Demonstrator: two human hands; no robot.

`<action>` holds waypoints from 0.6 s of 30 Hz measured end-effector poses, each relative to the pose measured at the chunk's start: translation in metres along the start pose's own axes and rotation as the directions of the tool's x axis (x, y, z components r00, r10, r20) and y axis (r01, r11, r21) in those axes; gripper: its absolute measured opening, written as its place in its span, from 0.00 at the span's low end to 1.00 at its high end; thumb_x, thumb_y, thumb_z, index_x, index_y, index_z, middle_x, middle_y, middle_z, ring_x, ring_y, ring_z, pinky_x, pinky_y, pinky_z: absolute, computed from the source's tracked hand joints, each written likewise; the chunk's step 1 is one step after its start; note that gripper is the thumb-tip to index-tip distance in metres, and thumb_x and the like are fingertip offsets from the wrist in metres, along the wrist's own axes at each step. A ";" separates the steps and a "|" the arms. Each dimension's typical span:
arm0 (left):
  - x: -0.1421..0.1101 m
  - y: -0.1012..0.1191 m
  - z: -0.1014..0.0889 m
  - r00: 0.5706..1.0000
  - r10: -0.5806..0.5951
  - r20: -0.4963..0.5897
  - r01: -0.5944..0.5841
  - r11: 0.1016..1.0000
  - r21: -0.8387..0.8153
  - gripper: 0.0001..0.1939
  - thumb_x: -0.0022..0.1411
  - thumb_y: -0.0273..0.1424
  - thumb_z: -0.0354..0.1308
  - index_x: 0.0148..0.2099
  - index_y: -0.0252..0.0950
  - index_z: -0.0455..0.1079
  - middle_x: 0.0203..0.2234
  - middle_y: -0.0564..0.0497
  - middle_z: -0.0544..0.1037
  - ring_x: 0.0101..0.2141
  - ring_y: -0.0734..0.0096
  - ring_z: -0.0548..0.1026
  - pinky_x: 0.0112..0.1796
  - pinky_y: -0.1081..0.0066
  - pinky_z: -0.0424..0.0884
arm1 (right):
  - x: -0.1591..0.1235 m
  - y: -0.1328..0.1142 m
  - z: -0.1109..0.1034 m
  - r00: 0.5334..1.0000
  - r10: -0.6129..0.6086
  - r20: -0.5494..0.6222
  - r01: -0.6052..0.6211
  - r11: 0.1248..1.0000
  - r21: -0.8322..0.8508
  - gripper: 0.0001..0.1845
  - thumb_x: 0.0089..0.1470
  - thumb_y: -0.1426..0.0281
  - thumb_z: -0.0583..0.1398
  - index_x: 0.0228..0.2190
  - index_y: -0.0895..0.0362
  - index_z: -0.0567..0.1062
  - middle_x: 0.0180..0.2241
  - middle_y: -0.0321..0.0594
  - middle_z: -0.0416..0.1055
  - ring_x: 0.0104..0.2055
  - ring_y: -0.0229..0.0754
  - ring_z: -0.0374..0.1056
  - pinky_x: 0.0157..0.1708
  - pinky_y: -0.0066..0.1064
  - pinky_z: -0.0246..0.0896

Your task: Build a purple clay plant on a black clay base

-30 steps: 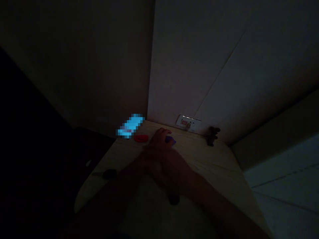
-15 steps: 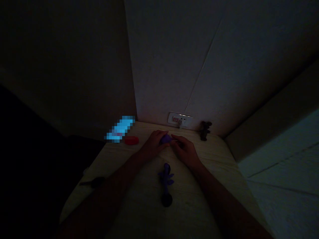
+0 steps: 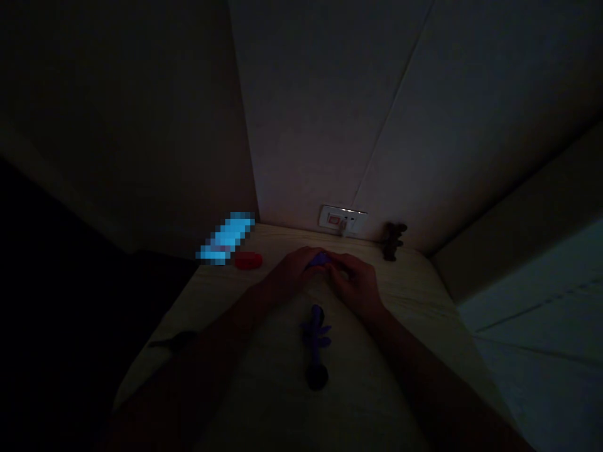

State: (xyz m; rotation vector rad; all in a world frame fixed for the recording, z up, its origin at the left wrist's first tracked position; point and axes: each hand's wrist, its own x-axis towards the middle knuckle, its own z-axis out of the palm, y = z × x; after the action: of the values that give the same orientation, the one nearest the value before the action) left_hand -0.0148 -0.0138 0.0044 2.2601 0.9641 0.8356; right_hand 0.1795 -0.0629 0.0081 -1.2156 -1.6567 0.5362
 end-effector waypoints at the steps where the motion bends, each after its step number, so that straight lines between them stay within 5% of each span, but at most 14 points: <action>1: 0.000 0.000 0.000 1.000 -0.004 0.008 0.004 1.000 0.008 0.19 0.72 0.34 0.56 0.61 0.38 0.71 0.57 0.41 0.79 0.56 0.56 0.77 0.60 0.57 0.72 | 0.000 -0.001 0.000 1.000 0.018 0.005 -0.018 1.000 0.019 0.16 0.59 0.61 0.65 0.46 0.52 0.85 0.42 0.45 0.85 0.39 0.48 0.80 0.45 0.42 0.77; 9: -0.001 0.001 0.001 0.995 -0.008 0.100 0.000 0.996 0.085 0.10 0.73 0.35 0.55 0.52 0.38 0.71 0.48 0.44 0.80 0.48 0.58 0.78 0.52 0.61 0.74 | -0.002 0.004 0.002 0.983 0.183 0.027 -0.185 0.973 0.137 0.13 0.52 0.59 0.69 0.36 0.53 0.87 0.36 0.45 0.86 0.35 0.51 0.81 0.39 0.43 0.78; 18: -0.004 0.010 0.005 0.997 0.060 0.049 -0.061 0.998 0.022 0.08 0.73 0.35 0.53 0.47 0.37 0.71 0.43 0.44 0.78 0.44 0.61 0.76 0.48 0.62 0.73 | 0.004 0.001 0.009 0.922 0.386 0.035 -0.380 0.881 0.282 0.11 0.47 0.61 0.67 0.27 0.57 0.81 0.20 0.40 0.78 0.21 0.42 0.73 0.23 0.31 0.68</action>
State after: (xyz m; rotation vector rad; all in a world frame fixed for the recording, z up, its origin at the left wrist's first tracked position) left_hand -0.0090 -0.0240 0.0070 2.3288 0.8920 0.7956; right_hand 0.1723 -0.0572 0.0052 -1.3301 -1.2654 0.9688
